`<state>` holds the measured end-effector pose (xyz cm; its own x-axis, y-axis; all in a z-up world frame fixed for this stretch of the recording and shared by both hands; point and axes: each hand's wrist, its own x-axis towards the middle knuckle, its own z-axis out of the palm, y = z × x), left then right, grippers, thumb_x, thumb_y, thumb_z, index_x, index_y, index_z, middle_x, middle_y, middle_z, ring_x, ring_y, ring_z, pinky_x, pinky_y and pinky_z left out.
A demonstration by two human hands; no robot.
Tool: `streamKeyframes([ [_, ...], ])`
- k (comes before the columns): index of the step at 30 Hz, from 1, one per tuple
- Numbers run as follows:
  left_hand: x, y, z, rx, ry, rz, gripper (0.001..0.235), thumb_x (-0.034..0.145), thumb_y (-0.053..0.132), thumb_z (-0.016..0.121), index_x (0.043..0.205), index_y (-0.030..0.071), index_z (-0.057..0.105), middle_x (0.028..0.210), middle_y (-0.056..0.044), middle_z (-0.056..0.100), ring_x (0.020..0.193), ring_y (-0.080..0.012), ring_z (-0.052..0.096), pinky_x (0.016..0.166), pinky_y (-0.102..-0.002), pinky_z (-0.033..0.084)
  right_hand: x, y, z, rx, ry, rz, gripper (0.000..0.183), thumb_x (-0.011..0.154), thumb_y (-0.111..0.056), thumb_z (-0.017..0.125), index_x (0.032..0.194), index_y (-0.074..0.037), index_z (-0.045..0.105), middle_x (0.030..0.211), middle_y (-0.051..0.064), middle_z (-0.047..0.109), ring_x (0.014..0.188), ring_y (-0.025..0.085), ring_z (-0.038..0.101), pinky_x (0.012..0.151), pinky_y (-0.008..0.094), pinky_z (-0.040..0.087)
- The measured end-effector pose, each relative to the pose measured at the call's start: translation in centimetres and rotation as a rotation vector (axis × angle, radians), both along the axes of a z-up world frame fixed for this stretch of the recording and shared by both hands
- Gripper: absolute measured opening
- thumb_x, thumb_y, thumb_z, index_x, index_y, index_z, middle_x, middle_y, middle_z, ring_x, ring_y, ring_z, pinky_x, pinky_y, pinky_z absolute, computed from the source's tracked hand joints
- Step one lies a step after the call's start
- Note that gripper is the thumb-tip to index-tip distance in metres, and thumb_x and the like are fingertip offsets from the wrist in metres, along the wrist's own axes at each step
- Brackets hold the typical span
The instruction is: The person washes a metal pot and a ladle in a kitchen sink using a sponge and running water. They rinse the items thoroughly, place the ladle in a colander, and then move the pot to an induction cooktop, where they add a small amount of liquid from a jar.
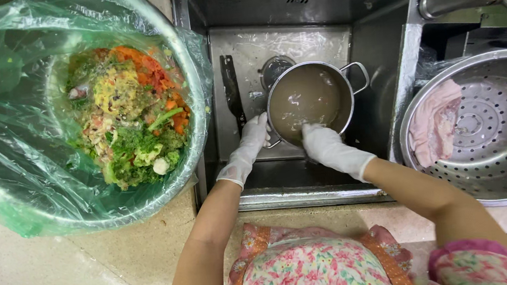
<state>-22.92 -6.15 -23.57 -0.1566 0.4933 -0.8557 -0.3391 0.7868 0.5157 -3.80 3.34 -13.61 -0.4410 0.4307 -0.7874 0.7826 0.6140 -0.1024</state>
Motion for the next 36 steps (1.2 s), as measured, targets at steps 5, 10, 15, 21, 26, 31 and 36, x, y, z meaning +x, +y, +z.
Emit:
streamKeyframes([
  [5, 0.4, 0.2, 1.0, -0.016, 0.003, 0.044, 0.04, 0.103, 0.041, 0.051, 0.092, 0.004, 0.063, 0.073, -0.003, 0.058, 0.052, -0.0147, 0.053, 0.043, -0.034, 0.048, -7.5, 2.0, -9.7, 0.008, 0.392, 0.06, 0.024, 0.095, -0.004, 0.056, 0.117, 0.003, 0.062, 0.115, 0.027, 0.066, 0.104, 0.039, 0.068, 0.094, 0.043, 0.056],
  [10, -0.3, 0.2, 3.3, -0.006, 0.044, -0.01, 0.045, 0.104, 0.045, 0.051, 0.091, 0.003, 0.064, 0.071, -0.003, 0.057, 0.051, -0.0152, 0.052, 0.045, -0.033, 0.047, -0.7, 9.9, -14.0, 0.26, 0.538, -0.312, 0.028, 0.105, -0.009, 0.043, 0.105, -0.002, 0.07, 0.096, 0.019, 0.072, 0.088, 0.033, 0.07, 0.08, 0.047, 0.057],
  [15, -0.1, 0.5, 2.3, -0.037, 0.038, -0.036, 0.047, 0.107, 0.044, 0.049, 0.095, 0.0, 0.063, 0.07, -0.007, 0.056, 0.049, -0.0179, 0.052, 0.044, -0.034, 0.047, -0.3, 2.9, -15.4, 0.043, -0.045, -0.101, 0.025, 0.084, -0.012, 0.065, 0.106, -0.006, 0.076, 0.107, 0.02, 0.074, 0.099, 0.037, 0.071, 0.083, 0.045, 0.059],
  [21, 0.4, 0.3, -0.3, -0.012, 0.071, -0.013, 0.04, 0.102, 0.041, 0.05, 0.099, 0.005, 0.066, 0.073, -0.003, 0.06, 0.051, -0.0154, 0.055, 0.043, -0.035, 0.051, -7.0, 6.7, -16.4, 0.336, 0.254, 0.253, 0.017, 0.095, -0.012, 0.062, 0.097, -0.005, 0.077, 0.096, 0.02, 0.075, 0.087, 0.034, 0.075, 0.072, 0.042, 0.062],
  [26, 0.5, 0.0, -0.7, -0.056, 0.04, -0.049, 0.044, 0.106, 0.044, 0.049, 0.113, 0.004, 0.066, 0.079, -0.015, 0.065, 0.057, -0.0231, 0.06, 0.05, -0.038, 0.053, -0.8, 7.3, -11.1, 0.266, -0.006, -0.202, 0.023, 0.102, -0.018, 0.06, 0.11, -0.002, 0.075, 0.104, 0.019, 0.075, 0.093, 0.034, 0.074, 0.076, 0.046, 0.062],
  [31, 0.1, 0.8, 4.6, 0.098, 0.865, -0.403, 0.05, 0.097, 0.036, 0.06, 0.135, 0.003, 0.057, 0.119, -0.022, 0.068, 0.11, -0.0397, 0.063, 0.099, -0.051, 0.046, -3.9, 5.4, -2.1, -0.484, -0.062, -0.181, 0.041, 0.092, -0.03, 0.067, 0.126, -0.008, 0.071, 0.126, 0.017, 0.071, 0.118, 0.034, 0.066, 0.1, 0.04, 0.052],
  [36, 1.7, -0.4, 9.8, 0.908, 1.323, -1.039, 0.076, 0.058, 0.038, 0.07, 0.123, -0.001, 0.062, 0.119, -0.019, 0.071, 0.118, -0.0353, 0.06, 0.111, -0.052, 0.026, -0.5, 15.1, 11.0, -0.538, 0.102, -0.338, 0.046, 0.086, -0.033, 0.066, 0.127, -0.015, 0.074, 0.125, 0.009, 0.077, 0.123, 0.028, 0.067, 0.11, 0.04, 0.045],
])
